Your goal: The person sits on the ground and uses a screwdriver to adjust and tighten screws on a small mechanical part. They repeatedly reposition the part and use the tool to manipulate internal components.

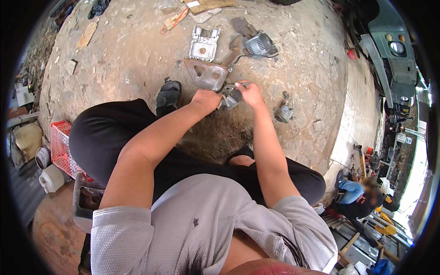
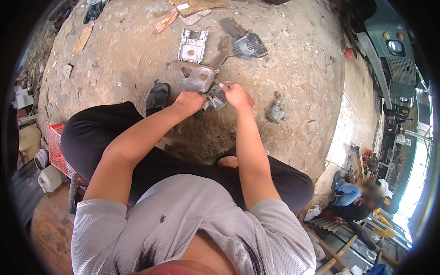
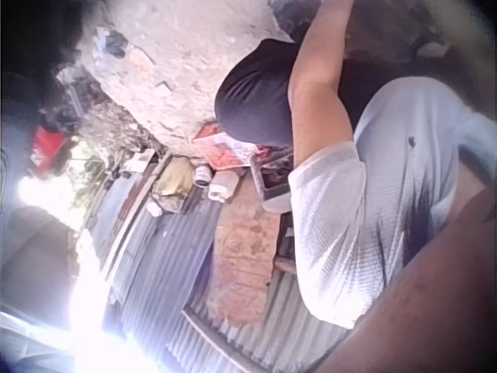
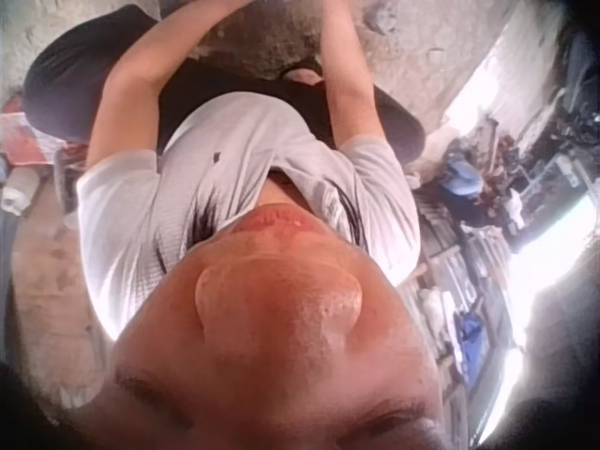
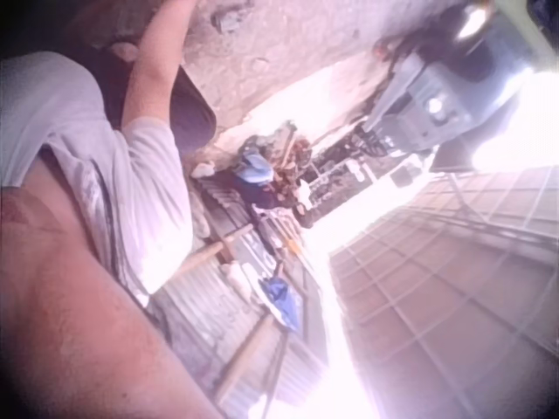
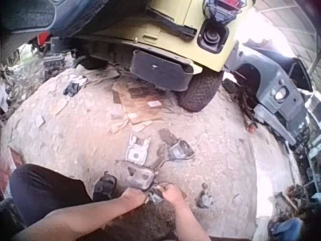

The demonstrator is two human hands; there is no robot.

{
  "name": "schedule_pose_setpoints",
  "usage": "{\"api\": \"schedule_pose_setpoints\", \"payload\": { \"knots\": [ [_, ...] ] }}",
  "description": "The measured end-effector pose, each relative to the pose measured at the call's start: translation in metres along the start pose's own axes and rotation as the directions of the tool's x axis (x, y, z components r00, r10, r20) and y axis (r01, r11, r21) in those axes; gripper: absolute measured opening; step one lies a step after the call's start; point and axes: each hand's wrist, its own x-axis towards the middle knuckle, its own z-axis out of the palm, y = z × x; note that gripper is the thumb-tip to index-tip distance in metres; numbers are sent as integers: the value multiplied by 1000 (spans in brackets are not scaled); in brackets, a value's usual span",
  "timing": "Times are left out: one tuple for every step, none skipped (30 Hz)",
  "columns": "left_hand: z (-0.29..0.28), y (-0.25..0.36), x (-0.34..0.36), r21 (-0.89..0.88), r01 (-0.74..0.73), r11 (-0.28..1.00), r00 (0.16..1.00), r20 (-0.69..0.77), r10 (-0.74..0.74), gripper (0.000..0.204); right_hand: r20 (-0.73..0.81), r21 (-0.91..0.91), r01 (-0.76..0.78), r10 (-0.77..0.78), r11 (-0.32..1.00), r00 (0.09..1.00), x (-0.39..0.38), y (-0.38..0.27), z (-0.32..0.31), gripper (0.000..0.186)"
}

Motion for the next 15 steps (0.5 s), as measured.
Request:
{"api": "schedule_pose_setpoints", "payload": {
  "knots": [
    [-1, -1, -2, 1, 5, 1000, 1000, 10, -5, 24, 41, -124, -1, 6, 992, 999, -3, -15, -1, 37],
    [-2, -1, -3, 3, 9, 1000, 1000, 20, -9, 25, 80, -246, 3, 17, 969, 997, -7, -29, -3, 36],
    [0, 1, -2, 21, 15, 1000, 1000, 4, -15, 24, 114, -365, 10, 34, 931, 993, -11, -36, -4, 34],
    [2, 4, -1, 39, 20, 999, 1000, -11, -20, 24, 109, -396, 58, -15, 917, 994, -13, -36, -4, 33],
    [4, 5, -1, 58, 26, 998, 999, -26, -25, 24, 105, -425, 105, -66, 899, 992, -14, -34, -6, 32],
    [3, 6, -2, 113, -45, 993, 999, -13, 46, 24, 101, -455, 147, -113, 878, 988, -15, -31, -9, 31],
    [2, 5, -3, 167, -116, 979, 993, 4, 117, 24, 111, -454, 183, -148, 872, 983, -17, -26, -9, 30],
    [1, 5, -5, 220, -188, 957, 982, 24, 188, 25, 121, -453, 218, -183, 865, 976, -21, -20, -8, 29],
    [4, 4, -6, 259, -229, 938, 973, 37, 227, 24, 132, -451, 254, -218, 856, 967, -24, -15, -8, 28],
    [7, 2, -7, 298, -270, 916, 962, 51, 267, 24, 122, -382, 189, -154, 904, 981, -27, -10, -9, 27],
    [10, 1, -8, 335, -311, 889, 949, 67, 307, 24, 117, -311, 120, -87, 943, 989, -31, -4, -11, 26],
    [10, 0, -9, 315, -318, 894, 948, 74, 310, 24, 118, -234, 49, -22, 971, 993, -34, 2, -11, 25],
    [9, -1, -9, 295, -324, 899, 946, 82, 315, 23, 63, -259, 143, -131, 955, 989, -39, 8, -9, 24],
    [9, -1, -9, 275, -331, 903, 943, 89, 319, 23, 12, -288, 233, -240, 929, 971, -45, 14, -7, 23],
    [11, -4, -8, 238, -296, 925, 955, 101, 280, 23, -39, -316, 320, -349, 893, 936, -51, 11, -6, 22]
  ]
}}
